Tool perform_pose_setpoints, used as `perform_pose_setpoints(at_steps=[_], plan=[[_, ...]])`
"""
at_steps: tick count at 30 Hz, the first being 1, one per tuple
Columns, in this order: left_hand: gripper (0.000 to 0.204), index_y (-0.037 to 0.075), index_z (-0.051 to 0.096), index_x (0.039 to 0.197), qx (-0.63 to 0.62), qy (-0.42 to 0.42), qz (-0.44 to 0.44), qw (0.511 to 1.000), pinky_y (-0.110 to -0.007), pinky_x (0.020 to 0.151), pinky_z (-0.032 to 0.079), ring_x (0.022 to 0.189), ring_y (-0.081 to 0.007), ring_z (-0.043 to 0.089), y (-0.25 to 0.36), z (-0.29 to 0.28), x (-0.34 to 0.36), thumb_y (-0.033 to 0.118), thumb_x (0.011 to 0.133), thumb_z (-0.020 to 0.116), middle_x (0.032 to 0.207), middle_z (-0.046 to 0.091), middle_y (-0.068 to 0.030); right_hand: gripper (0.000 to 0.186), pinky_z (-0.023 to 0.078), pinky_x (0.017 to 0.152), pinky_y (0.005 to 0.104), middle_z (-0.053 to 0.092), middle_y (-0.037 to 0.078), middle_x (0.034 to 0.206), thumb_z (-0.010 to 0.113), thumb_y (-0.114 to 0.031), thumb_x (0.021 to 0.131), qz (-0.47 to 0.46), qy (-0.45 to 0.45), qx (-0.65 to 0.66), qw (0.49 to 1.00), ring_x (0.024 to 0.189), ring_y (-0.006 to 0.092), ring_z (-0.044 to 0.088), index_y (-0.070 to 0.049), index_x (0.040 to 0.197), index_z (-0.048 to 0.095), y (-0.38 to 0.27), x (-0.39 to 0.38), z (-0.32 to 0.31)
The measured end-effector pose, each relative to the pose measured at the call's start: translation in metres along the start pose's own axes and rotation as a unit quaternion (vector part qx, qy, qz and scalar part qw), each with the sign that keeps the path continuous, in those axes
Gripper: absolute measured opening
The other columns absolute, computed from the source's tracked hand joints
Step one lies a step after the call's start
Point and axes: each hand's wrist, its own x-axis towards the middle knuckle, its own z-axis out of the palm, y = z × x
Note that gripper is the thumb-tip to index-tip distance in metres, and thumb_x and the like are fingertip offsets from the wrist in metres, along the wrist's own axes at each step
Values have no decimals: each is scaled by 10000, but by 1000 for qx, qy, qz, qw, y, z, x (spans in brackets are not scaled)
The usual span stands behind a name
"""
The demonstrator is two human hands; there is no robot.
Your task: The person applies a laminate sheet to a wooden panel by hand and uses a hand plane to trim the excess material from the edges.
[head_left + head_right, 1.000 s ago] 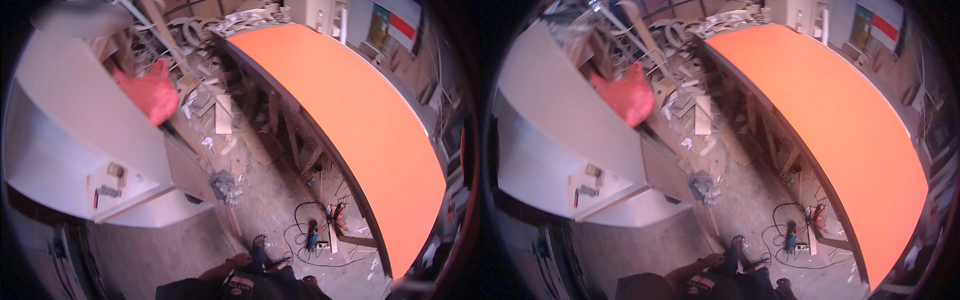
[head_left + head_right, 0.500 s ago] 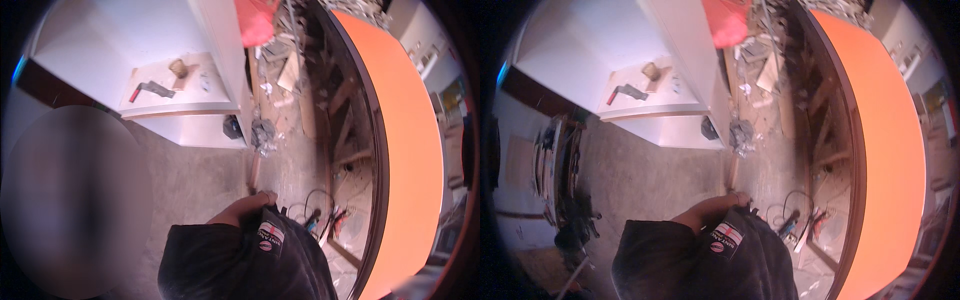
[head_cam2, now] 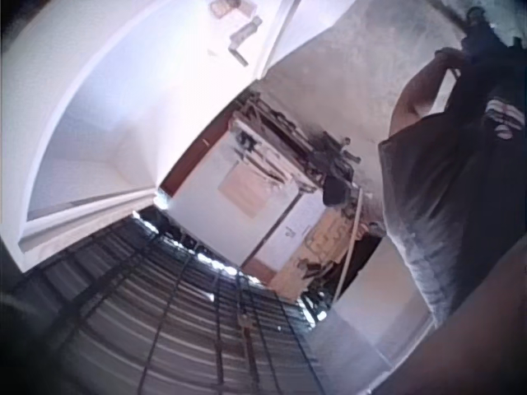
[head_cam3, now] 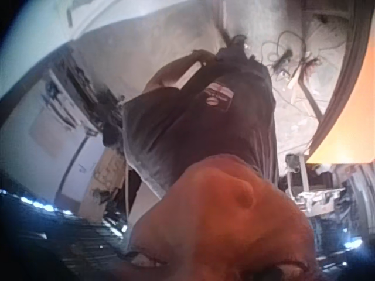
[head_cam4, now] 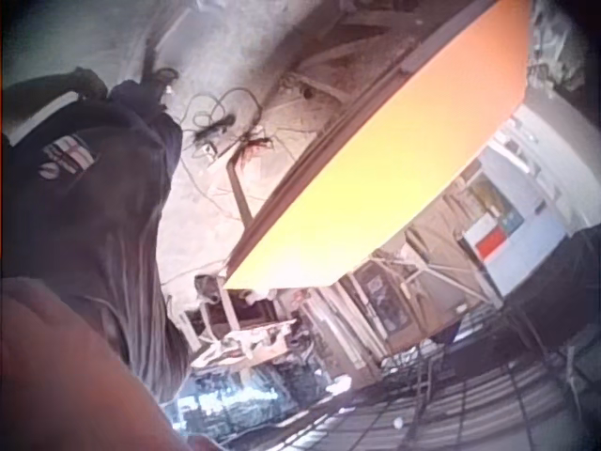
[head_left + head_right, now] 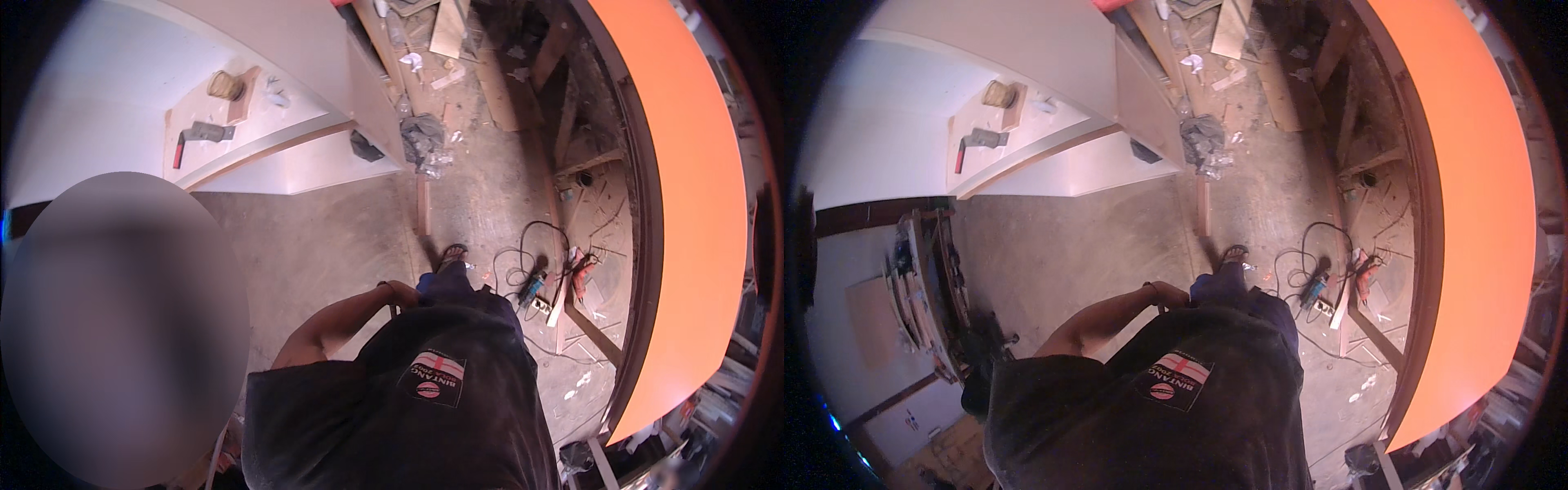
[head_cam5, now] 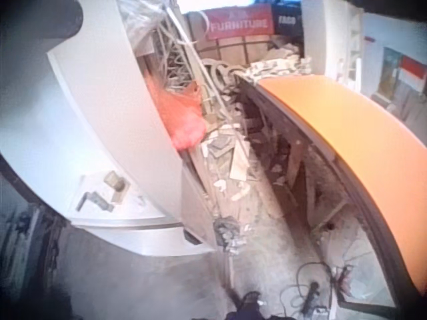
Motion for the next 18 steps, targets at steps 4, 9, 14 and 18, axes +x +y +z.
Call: perform_pose_setpoints(at_steps=[4,9,14,18], plan=[[412,26,740,1069,172,55,36,983,-421,661,581,802,-210,691,-32,17,20,368,850,668,974,761,-108,267,597,676,360,732,101,810,700,-271,886,3,-24,-9,1000,733,163,716,-64,1054,721,4,-4,0],[460,-9,763,970,171,117,152,966,-410,687,538,780,-176,688,-77,21,28,423,884,631,859,757,-115,276,595,673,360,732,101,823,696,-268,895,-7,-37,-5,999,733,164,713,-58,1074,713,-2,6,-1],[463,-19,765,1047,-44,61,143,987,-372,731,541,817,-149,688,-53,48,7,401,938,605,944,770,-89,285,593,670,359,732,102,836,691,-264,903,-12,-20,-13,1000,733,165,709,-52,1094,705,8,19,-29],[431,-23,759,1094,-114,118,168,972,-340,757,546,841,-144,683,-55,73,0,359,946,625,983,764,-73,293,591,667,359,732,102,846,687,-261,910,-24,-36,-12,999,732,165,707,-47,1110,699,9,31,-37]])
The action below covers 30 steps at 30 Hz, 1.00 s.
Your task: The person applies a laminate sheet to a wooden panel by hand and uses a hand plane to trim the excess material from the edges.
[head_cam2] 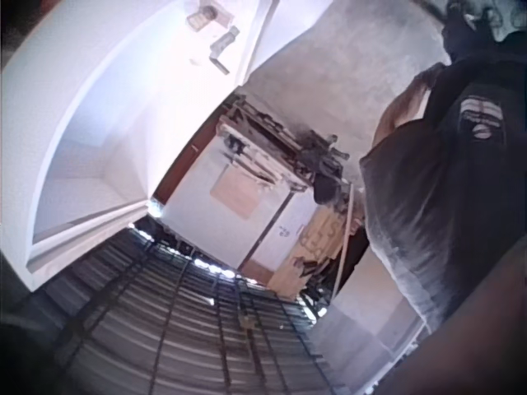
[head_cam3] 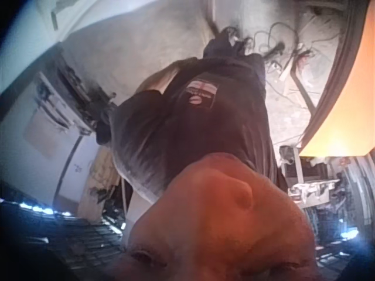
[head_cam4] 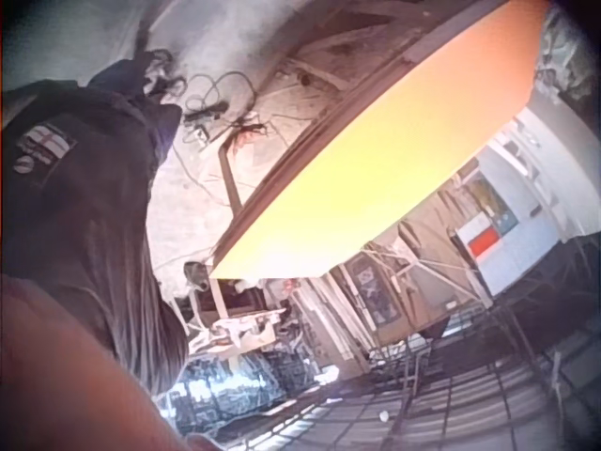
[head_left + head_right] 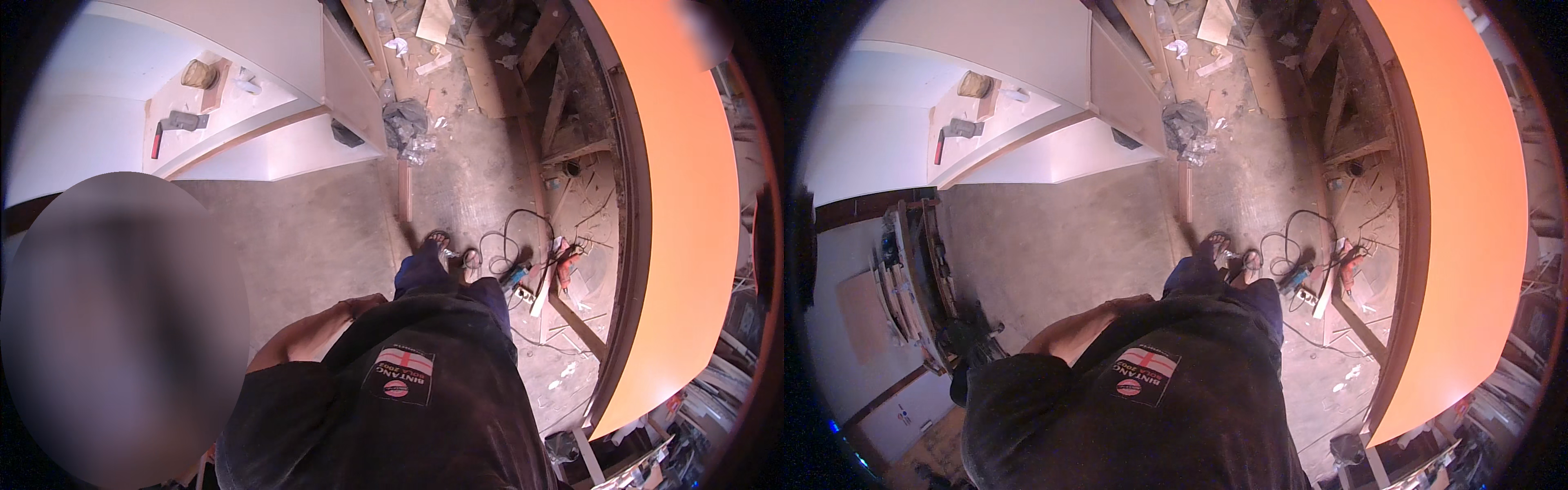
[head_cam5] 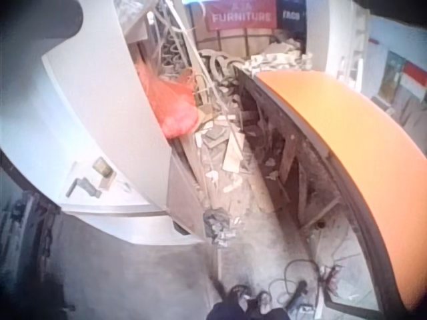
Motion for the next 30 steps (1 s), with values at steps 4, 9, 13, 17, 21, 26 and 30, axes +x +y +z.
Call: perform_pose_setpoints(at_steps=[4,9,13,17,21,26,30], plan=[[423,-26,756,1102,-67,21,29,997,-334,780,545,884,-133,679,-2,11,5,350,937,653,1000,759,-78,301,590,664,358,732,102,856,683,-259,917,-1,-13,11,1000,732,166,704,-43,1126,693,18,6,-12],[396,-23,750,1111,-108,91,1,990,-321,735,537,857,-111,666,-3,51,18,324,930,693,977,754,-33,310,588,661,358,732,103,869,679,-255,926,-3,-26,2,1000,732,167,700,-37,1146,685,45,21,-38],[377,-30,701,1215,-259,62,97,959,-313,843,555,937,-121,676,-38,74,-1,247,961,673,1093,741,-47,318,586,658,357,731,103,879,675,-252,932,-7,-52,2,999,732,168,698,-32,1162,679,58,34,-47],[391,-23,667,1283,-379,84,99,916,-318,914,559,1009,-133,679,-51,91,0,206,968,690,1136,736,-41,326,584,655,357,731,104,889,671,-250,939,-12,-72,-15,997,732,168,695,-27,1177,673,63,54,-52],[367,24,704,1197,-166,166,108,966,-318,854,549,934,-120,666,-5,25,-10,192,883,791,1047,743,-28,334,582,652,356,731,104,899,667,-247,946,-30,-83,-56,994,732,169,692,-22,1193,666,52,82,-62],[329,-9,700,1090,-45,751,117,648,-377,835,537,914,-252,684,72,-169,-112,201,849,778,969,726,-139,344,580,649,356,731,105,912,663,-243,955,-91,-101,-121,983,732,170,689,-16,1213,659,-1,128,-65],[491,-29,669,1138,11,917,126,378,-427,899,504,1023,-374,664,150,-319,-266,322,822,803,1024,686,-238,353,579,646,355,731,105,922,659,-241,961,-253,-95,-206,941,731,170,686,-11,1229,652,-69,162,-42]])
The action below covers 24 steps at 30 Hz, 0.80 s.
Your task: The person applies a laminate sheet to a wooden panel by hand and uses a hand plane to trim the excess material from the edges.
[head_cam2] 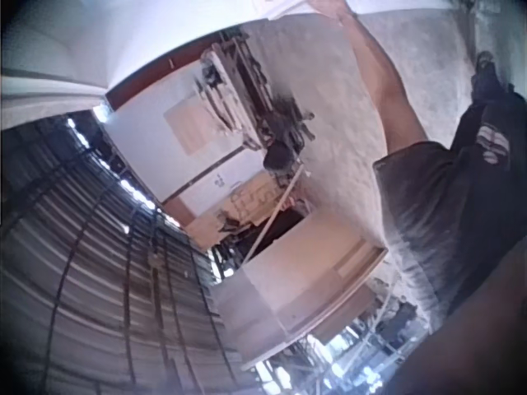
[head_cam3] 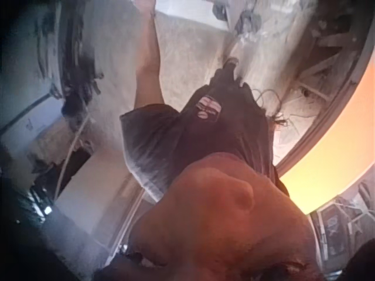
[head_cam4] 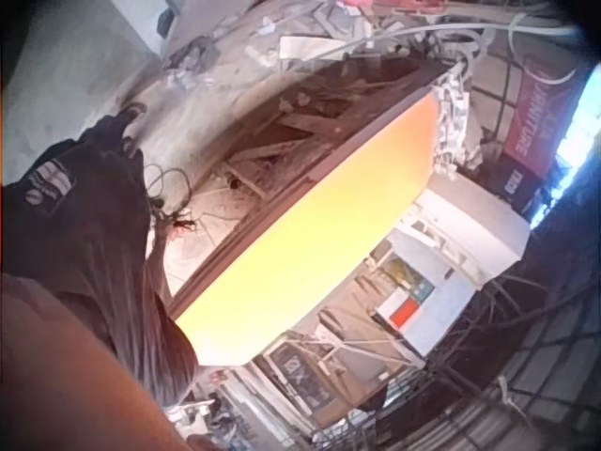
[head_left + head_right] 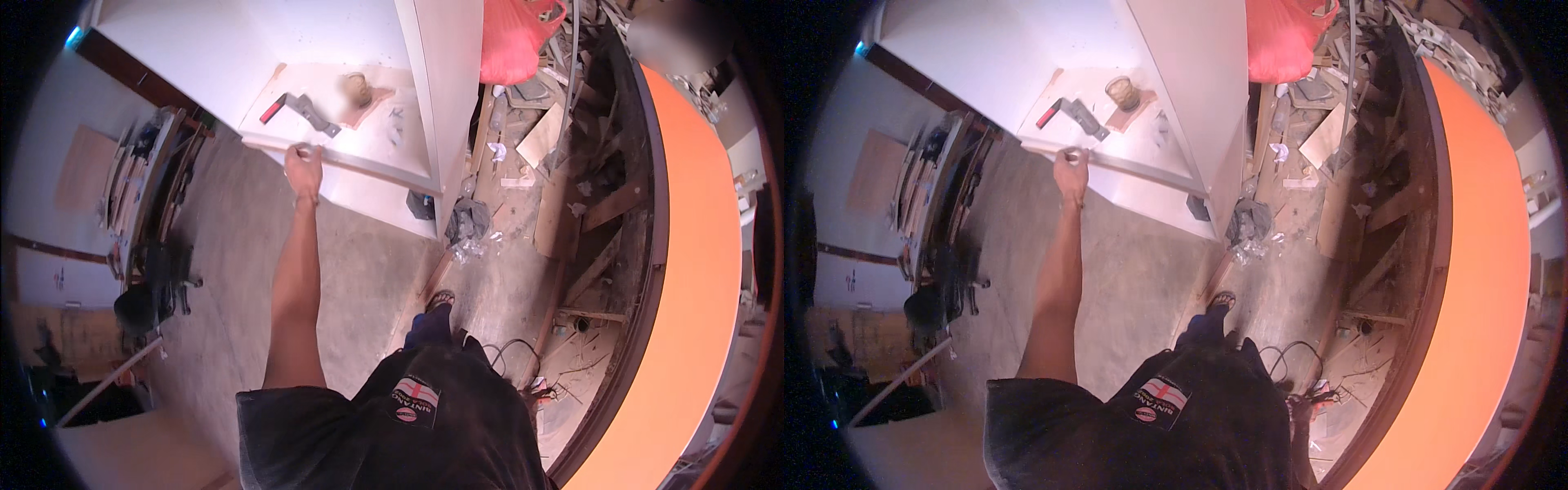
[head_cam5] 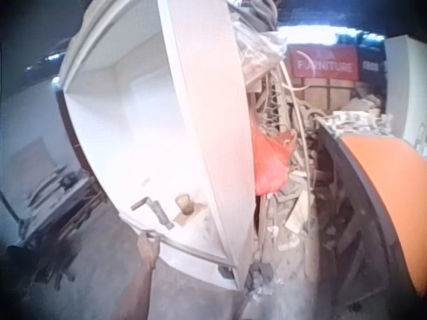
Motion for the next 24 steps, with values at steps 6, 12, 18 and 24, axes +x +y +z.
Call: perform_pose_setpoints(at_steps=[6,12,18,24], plan=[[1005,-59,502,1346,283,-44,-191,939,-531,1060,453,1322,-395,490,16,61,125,680,724,780,1396,489,-231,360,522,626,252,716,72,910,677,-274,959,55,73,165,982,788,125,673,-24,1218,670,-68,52,1],[605,-57,612,1287,263,-214,-245,908,-508,1028,480,1249,-341,574,-16,153,173,311,811,672,1321,594,-187,363,526,679,373,735,141,945,660,-234,950,61,153,110,980,797,221,675,0,1228,675,-107,22,0],[462,-35,703,1153,315,-201,-73,925,-466,836,563,993,-262,717,-86,129,226,322,864,651,1013,746,-144,318,562,718,402,748,104,897,665,-268,928,228,54,186,954,794,260,705,-5,1096,726,-85,20,38],[423,-9,709,1113,105,-2,-114,988,-434,768,542,907,-240,698,-73,94,93,347,886,666,948,726,-126,240,554,562,311,711,58,834,671,-255,965,393,-26,292,872,663,152,676,-34,1053,697,-64,59,8]])
